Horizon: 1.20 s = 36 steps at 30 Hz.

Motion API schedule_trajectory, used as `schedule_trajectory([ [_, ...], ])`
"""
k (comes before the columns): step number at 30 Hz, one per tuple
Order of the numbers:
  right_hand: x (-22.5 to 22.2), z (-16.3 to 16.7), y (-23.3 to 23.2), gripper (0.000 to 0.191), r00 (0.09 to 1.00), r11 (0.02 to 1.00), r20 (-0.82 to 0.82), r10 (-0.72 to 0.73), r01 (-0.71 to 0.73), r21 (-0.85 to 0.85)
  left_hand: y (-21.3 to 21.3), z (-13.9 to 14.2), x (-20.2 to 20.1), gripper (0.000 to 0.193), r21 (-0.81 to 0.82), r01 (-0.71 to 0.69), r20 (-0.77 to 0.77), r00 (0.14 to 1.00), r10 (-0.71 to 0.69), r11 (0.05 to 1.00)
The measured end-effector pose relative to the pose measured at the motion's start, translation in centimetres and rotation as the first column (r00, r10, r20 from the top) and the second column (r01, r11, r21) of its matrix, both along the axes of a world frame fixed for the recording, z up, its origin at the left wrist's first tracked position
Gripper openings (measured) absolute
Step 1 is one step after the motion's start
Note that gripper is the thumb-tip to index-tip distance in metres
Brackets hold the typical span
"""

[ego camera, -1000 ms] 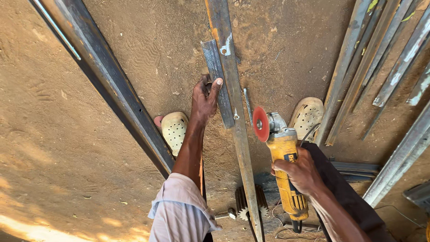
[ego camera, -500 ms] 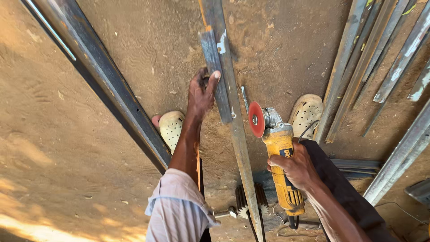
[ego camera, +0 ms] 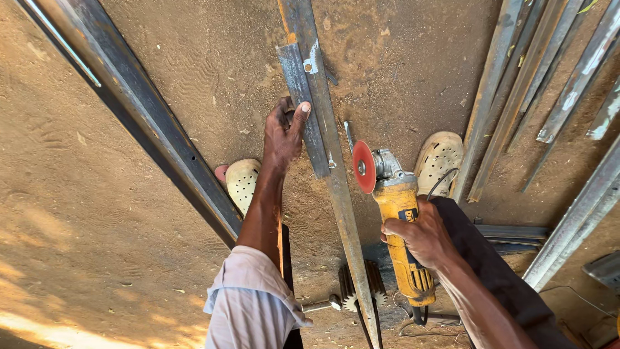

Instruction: The person uses an angle grinder to smooth or cut metal bars on a dirt floor. They hold the metal bars by hand while applying the rotating grinding disc, creating sparks throughout the process.

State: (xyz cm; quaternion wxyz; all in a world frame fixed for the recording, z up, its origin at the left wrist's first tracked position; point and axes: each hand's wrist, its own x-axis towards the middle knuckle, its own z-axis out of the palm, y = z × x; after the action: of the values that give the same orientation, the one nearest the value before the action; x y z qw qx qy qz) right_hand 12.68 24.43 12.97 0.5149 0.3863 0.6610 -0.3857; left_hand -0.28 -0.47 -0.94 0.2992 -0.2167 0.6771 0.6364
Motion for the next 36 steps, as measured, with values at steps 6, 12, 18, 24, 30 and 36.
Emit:
schedule_trajectory([
  [6, 0.5, -0.2, -0.1, 0.03, 1.0, 0.999, -0.004, -0.023, 0.023, -0.025, -0.1, -0.7, 0.2, 0.055, -0.007, 0.02, -0.021, 1.0, -0.02, 1.0],
  [12, 0.1, 0.0, -0.4, 0.031, 1.0, 1.0, -0.002, -0.009, 0.009, -0.014, 0.0, -0.1, -0.1, 0.056, 0.001, -0.002, 0.004, 1.0, 0.002, 1.0],
  [18, -0.3, 0.0, -0.3, 0.03, 1.0, 0.999, -0.021, -0.023, 0.022, -0.034, 0.2, 0.6, -0.4, 0.054, 0.041, -0.03, -0.032, 0.999, 0.032, 0.999],
  [24, -0.1, -0.3, -0.2, 0.027, 0.999, 0.998, -0.037, -0.015, 0.012, -0.061, 0.2, 0.2, -0.1, 0.052, 0.04, -0.032, -0.01, 0.999, 0.032, 0.999],
  [30, 0.0, -0.3, -0.6, 0.025, 1.0, 0.999, -0.017, 0.017, -0.018, -0.052, 0.1, -0.5, 0.5, 0.052, 0.021, -0.035, -0.035, 0.999, 0.036, 0.999],
  [36, 0.0, -0.5, -1.2, 0.028, 0.999, 0.998, -0.022, 0.037, -0.038, -0.045, 0.2, -0.3, 0.5, 0.048, 0.015, -0.046, -0.01, 0.999, 0.046, 0.999],
])
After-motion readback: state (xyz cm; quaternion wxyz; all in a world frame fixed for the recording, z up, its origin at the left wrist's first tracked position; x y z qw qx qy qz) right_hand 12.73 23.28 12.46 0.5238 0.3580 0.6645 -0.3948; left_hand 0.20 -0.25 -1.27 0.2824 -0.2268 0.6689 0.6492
